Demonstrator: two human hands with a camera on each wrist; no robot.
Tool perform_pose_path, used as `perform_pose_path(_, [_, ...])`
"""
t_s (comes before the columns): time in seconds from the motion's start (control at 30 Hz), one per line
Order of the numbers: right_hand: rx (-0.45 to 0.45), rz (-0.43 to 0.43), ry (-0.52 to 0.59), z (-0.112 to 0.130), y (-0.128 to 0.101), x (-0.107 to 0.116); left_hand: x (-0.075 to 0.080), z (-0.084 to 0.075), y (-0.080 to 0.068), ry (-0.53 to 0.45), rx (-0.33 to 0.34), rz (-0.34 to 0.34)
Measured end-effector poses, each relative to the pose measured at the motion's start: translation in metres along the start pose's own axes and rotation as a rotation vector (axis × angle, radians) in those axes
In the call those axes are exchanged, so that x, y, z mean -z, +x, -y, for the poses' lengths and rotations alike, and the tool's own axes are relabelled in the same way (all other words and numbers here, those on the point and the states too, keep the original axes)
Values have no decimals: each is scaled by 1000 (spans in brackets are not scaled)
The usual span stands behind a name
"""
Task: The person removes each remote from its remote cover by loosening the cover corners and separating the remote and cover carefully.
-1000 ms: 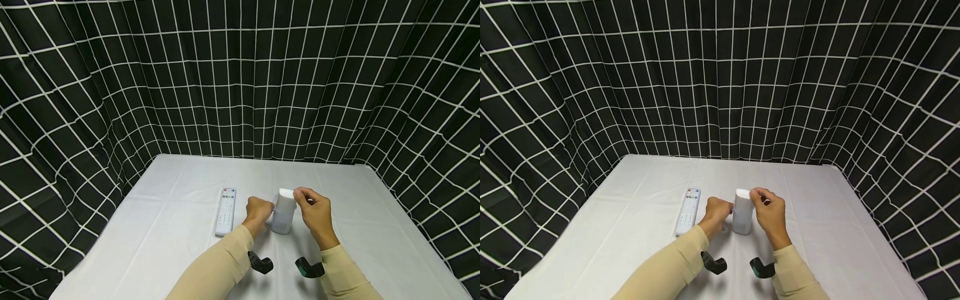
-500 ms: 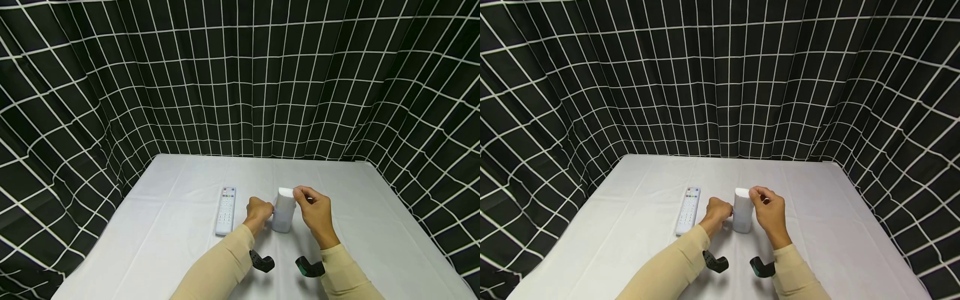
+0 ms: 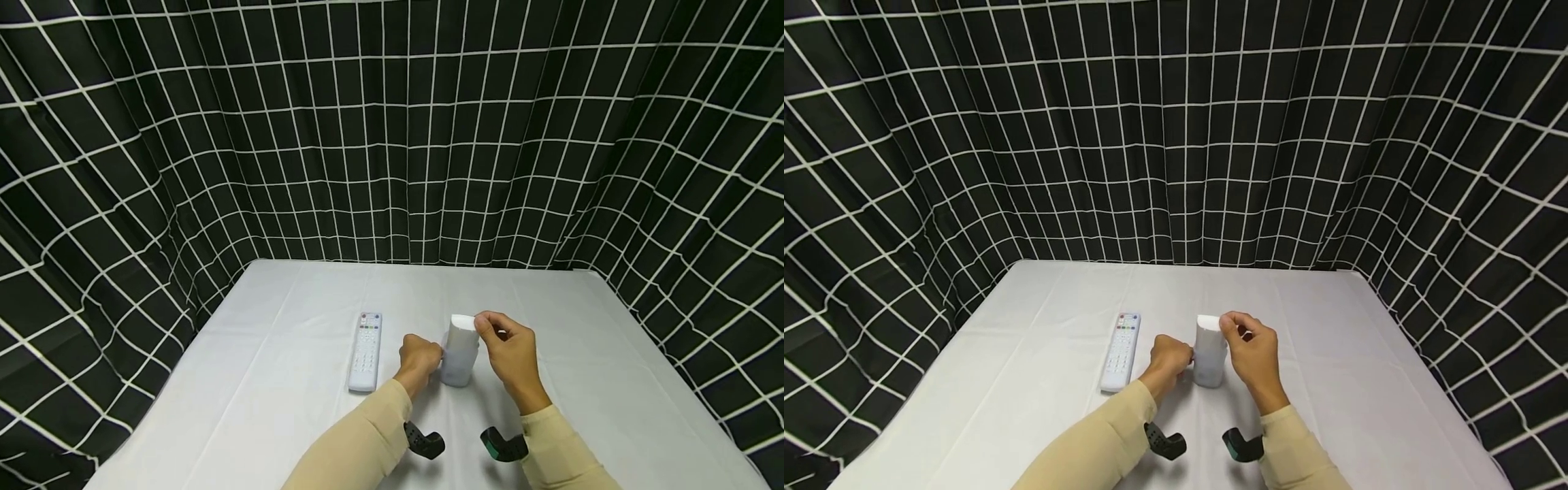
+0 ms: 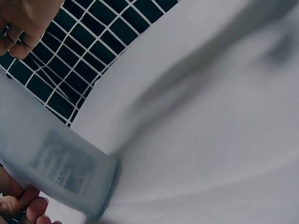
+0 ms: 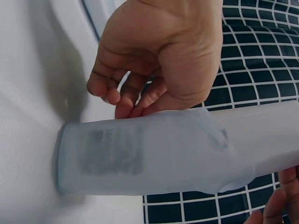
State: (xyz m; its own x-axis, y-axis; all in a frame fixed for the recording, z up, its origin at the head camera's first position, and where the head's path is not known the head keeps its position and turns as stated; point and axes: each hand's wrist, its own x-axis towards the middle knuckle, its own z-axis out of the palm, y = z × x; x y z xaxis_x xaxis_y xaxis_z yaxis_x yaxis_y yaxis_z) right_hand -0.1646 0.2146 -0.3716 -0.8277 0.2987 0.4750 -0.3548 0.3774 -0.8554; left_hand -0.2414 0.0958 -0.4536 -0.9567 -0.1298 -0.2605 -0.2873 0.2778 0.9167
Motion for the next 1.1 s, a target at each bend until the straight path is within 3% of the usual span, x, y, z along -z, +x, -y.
perform_pose_path(0.2, [-15,-22,1,-2,-1,-2,6,5,-5,-45,-23,26])
perform_pose_path(0.33, [-11,-35,17,-1,0,-4,10,2,-9,-40,-98,19])
perform_pose_path(0.47, [8,-54,26,0,1,-6,13,-6,-17,-51,-241,0])
perform_pose_path(0.6, [35,-76,26,-1,2,-7,14,-12,-30,-77,-431,-21])
perform_pose_path(0.77, [70,-104,31,-2,1,-6,9,-12,-42,5,-742,-100])
perform_pose_path(0.83, [73,-109,33,-2,1,-6,7,-11,-45,47,-814,-124])
perform_pose_path(0.9, [71,-113,37,-2,1,-6,5,-10,-47,80,-843,-146])
perform_pose_path(1.1, [56,-141,73,-1,1,-8,-1,-7,-44,174,-833,-188])
